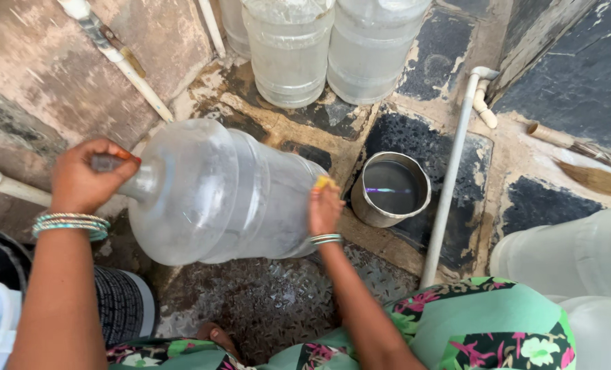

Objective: The person cleans a large plastic water dispenser bottle. They first scrub the inside of the bottle's neck with a toothbrush, then wipe the exterior surface with a yellow sponge.

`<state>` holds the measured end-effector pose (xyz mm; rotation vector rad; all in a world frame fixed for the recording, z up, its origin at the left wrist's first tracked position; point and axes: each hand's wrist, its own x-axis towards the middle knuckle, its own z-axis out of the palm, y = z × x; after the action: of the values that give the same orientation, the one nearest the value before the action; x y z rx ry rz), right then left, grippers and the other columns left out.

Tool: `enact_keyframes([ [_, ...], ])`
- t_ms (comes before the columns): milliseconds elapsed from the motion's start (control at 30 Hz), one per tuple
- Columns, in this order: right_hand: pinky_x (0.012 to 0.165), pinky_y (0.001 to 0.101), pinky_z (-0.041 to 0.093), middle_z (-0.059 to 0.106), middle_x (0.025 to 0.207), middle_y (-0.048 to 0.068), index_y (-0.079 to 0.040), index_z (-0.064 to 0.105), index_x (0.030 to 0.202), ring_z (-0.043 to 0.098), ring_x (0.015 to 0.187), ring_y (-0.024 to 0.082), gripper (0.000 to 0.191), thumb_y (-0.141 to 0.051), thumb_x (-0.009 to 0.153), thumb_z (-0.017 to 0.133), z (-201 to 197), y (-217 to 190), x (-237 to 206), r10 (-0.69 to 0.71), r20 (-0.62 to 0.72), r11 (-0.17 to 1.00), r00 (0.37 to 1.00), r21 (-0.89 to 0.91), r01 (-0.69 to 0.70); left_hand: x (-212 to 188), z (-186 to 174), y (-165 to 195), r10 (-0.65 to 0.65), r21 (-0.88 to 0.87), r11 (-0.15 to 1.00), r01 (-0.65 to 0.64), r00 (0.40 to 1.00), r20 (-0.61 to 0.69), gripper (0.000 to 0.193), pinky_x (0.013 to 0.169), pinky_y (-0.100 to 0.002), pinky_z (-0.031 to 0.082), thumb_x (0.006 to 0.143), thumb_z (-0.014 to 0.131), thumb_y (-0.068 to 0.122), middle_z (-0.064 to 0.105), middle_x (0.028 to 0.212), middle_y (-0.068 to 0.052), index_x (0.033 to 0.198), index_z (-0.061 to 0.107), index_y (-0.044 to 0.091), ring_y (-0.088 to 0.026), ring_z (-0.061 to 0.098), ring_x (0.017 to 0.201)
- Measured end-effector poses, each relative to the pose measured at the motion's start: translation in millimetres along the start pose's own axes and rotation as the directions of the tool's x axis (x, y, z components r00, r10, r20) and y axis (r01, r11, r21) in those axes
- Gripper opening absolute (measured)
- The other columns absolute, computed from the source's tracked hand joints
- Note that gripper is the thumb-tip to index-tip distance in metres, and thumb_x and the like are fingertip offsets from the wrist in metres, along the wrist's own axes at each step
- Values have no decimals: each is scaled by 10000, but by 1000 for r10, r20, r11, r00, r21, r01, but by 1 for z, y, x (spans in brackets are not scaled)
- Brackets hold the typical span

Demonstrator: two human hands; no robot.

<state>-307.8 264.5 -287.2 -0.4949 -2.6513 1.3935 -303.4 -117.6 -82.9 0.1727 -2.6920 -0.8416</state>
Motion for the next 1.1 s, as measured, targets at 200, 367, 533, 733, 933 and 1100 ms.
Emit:
enact_keyframes([
  [200, 1203, 612, 149, 403, 1580, 315, 8, 401, 1541, 300, 1508, 420, 781, -144, 795, 576, 15, -74, -93, -710, -154, 681, 687, 98, 725, 4, 3, -23, 117, -43, 992, -118, 993, -25, 180, 807, -323, 551, 865, 843, 196, 741, 877, -55, 912, 746, 52, -153, 700, 856],
  [367, 1251, 568, 215, 498, 1532, 192, -69, 402, 1569, 445, 1434, 355, 710, -155, 865, 445, 29, -40, -74, -211, -230, 976, 950, 2, 217, 1, -2, -29, 79, -8, 997, -79, 997, 13, 185, 778, -313, 539, 871, 848, 187, 736, 853, -67, 914, 746, 39, -144, 682, 822],
  [533, 1228, 615, 230, 372, 1561, 253, -57, 333, 1549, 342, 1483, 438, 939, -734, 919, 176, 14, 53, -12, 245, 121, 603, 962, 758, -249, 0, -3, -28, 3, -119, 993, 7, 996, 84, 178, 750, -302, 540, 878, 824, 201, 728, 836, -62, 891, 736, 47, -132, 666, 802],
  [733, 1173, 578, 263, 329, 1609, 293, 60, 307, 1544, 334, 1467, 434, 1395, -1010, 688, 47, 5, 81, 4, 130, 603, 156, 787, 771, -617, 4, -1, -20, -31, 108, 994, 34, 999, -32, 217, 753, -354, 552, 857, 858, 254, 728, 870, -91, 895, 758, 65, -202, 694, 780],
  [933, 1217, 507, 269, 349, 1611, 263, 0, 290, 1561, 363, 1479, 390, 1158, -875, 827, 104, 4, 61, 14, 141, 314, 402, 939, 849, -344, 12, 10, -24, -97, 239, 963, 126, 986, -132, 276, 784, -395, 562, 814, 871, 325, 738, 865, -109, 847, 771, 70, -270, 715, 785],
  [1100, 1195, 523, 321, 437, 1594, 197, -2, 426, 1512, 489, 1395, 343, 617, -376, 1053, 253, 22, 24, -13, -47, -133, 994, 990, -103, 34, 17, 16, -33, -166, 190, 960, 205, 965, -205, 324, 771, -391, 555, 775, 882, 348, 742, 868, -98, 878, 757, 68, -271, 715, 787],
])
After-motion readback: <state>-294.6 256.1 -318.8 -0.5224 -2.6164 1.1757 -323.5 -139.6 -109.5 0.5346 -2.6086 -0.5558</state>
